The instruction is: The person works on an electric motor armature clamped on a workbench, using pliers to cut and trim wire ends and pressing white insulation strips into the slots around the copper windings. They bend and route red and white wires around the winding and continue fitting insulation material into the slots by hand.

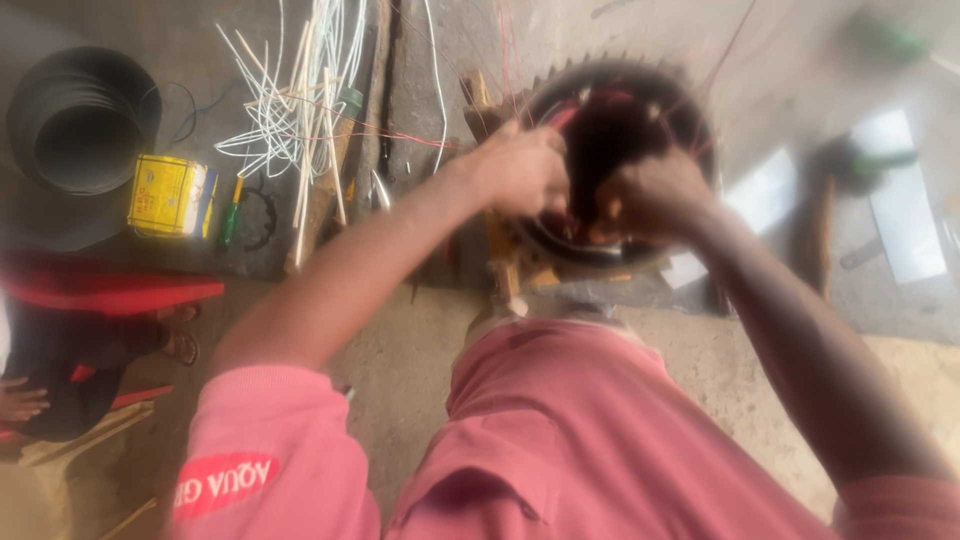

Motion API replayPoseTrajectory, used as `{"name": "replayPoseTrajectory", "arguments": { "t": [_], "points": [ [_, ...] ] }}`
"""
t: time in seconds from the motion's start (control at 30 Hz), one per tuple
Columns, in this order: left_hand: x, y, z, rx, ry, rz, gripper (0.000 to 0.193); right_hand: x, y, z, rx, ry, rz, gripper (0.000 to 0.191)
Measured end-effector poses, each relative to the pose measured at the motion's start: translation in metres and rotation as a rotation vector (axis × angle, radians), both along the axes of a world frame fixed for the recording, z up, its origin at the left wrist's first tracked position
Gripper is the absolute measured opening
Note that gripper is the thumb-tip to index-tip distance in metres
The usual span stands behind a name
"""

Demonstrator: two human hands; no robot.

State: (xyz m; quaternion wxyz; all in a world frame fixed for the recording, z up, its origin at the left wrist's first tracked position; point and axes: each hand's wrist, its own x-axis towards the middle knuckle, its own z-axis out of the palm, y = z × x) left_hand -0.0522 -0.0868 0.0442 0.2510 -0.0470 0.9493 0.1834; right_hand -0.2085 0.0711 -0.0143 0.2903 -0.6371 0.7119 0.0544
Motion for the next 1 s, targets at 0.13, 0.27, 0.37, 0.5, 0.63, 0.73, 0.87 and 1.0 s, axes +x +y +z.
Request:
{"name": "replayPoseTrajectory", "arguments": {
  "t": [0.13, 0.27, 0.37, 0.5, 0.63, 0.73, 0.87, 1.0],
  "points": [
    [-0.008, 0.000, -0.002, -0.101, -0.010, -0.111, 0.017, 0.020, 0.018, 0.005, -0.265, 0.201, 0.043, 0.015],
    [0.004, 0.000, -0.009, 0.014, 0.351, 0.002, 0.011, 0.057, 0.056, 0.011, -0.956, 0.176, -0.089, 0.021],
    [0.026, 0.005, -0.021, -0.047, 0.617, 0.011, 0.018, 0.065, 0.062, 0.004, -0.946, 0.223, -0.100, 0.017],
    [0.042, 0.007, -0.024, -0.248, 0.835, -0.065, 0.023, 0.063, 0.061, -0.005, -0.984, 0.137, -0.131, 0.031],
    [0.051, -0.010, 0.011, -0.461, 0.923, -0.143, 0.027, 0.060, 0.061, -0.006, -0.970, 0.168, -0.120, 0.028],
    [0.064, -0.034, 0.052, -0.606, 0.739, -0.104, 0.047, 0.059, 0.061, -0.005, -0.966, 0.166, -0.128, 0.030],
    [0.105, -0.045, 0.100, -0.691, 1.001, -0.032, 0.021, 0.059, 0.061, -0.005, -0.992, 0.122, -0.139, 0.035],
    [0.136, -0.015, 0.127, -0.793, 0.987, 0.059, 0.013, 0.058, 0.063, -0.003, -1.013, 0.128, -0.138, 0.025]
  ]
}}
